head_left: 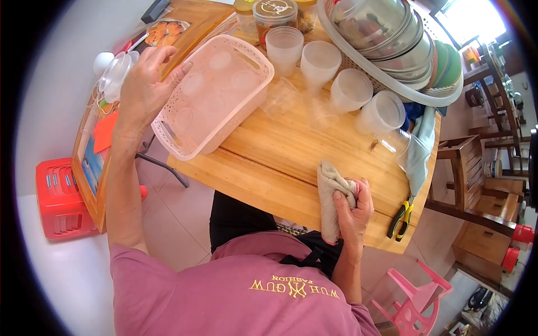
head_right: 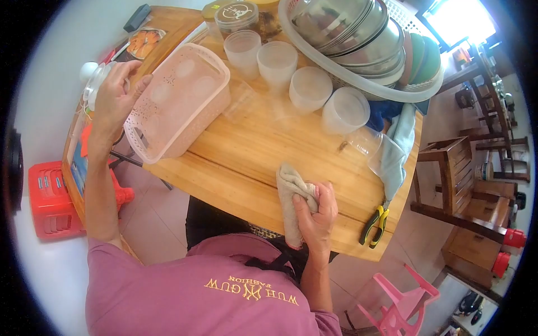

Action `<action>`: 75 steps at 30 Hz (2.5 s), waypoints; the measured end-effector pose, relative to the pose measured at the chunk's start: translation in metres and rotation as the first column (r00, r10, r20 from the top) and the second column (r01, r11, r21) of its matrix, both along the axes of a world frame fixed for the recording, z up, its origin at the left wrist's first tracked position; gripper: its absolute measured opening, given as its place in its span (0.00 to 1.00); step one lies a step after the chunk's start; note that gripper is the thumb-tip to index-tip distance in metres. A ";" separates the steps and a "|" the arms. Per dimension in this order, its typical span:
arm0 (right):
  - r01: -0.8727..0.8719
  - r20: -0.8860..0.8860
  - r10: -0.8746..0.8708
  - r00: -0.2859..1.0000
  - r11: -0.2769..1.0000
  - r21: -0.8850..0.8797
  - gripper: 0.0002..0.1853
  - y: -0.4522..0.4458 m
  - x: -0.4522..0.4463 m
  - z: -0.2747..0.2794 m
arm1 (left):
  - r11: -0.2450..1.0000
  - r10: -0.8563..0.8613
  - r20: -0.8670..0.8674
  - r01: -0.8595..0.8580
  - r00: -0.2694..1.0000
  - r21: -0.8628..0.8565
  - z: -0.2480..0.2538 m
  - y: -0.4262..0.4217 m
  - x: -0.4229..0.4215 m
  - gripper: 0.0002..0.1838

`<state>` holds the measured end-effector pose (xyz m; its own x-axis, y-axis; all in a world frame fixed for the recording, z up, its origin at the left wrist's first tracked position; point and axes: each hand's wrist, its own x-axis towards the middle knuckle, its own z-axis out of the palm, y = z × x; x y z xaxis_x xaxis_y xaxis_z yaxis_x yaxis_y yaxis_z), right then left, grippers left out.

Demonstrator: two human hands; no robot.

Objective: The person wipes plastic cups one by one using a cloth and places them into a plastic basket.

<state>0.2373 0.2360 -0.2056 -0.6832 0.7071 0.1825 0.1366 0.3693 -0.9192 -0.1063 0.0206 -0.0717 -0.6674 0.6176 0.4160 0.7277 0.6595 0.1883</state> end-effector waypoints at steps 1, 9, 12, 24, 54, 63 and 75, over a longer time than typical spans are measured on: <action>-0.001 -0.001 0.001 1.000 1.000 -0.002 0.14 0.000 0.000 0.000 | 1.000 -0.002 0.004 0.002 1.000 -0.001 0.007 0.004 0.008 0.23; 0.003 0.022 -0.003 1.000 1.000 -0.008 0.14 0.000 0.000 0.003 | 0.915 -0.368 0.097 0.342 0.925 0.214 -0.002 0.047 0.109 0.15; 0.003 0.011 -0.003 1.000 1.000 -0.008 0.13 0.000 0.000 0.001 | 0.900 -0.418 0.140 0.388 0.898 0.197 -0.048 0.059 0.122 0.18; -0.021 -0.002 0.021 1.000 1.000 0.006 0.14 0.001 0.001 0.003 | 0.999 -0.029 0.471 0.008 0.882 0.047 -0.108 0.087 0.115 0.36; -0.010 -0.044 0.008 0.999 0.998 -0.056 0.13 0.003 0.002 0.006 | 0.975 -0.153 0.641 0.008 0.752 0.224 -0.113 0.016 0.155 0.30; -0.056 -0.066 0.027 0.997 0.874 -0.483 0.24 0.009 0.008 0.030 | 0.909 -0.417 0.575 0.324 0.704 0.262 -0.097 0.012 0.169 0.32; -0.441 0.253 0.466 0.847 0.884 -0.152 0.32 -0.004 -0.014 0.060 | 0.858 -0.485 0.834 0.327 0.262 0.396 -0.104 0.019 0.183 0.29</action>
<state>0.2229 0.2320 -0.1453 -0.9449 0.3097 -0.1059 0.2237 0.3750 -0.8996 0.0764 0.0401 -0.1755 -0.3507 0.9240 -0.1522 0.2357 0.2444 0.9406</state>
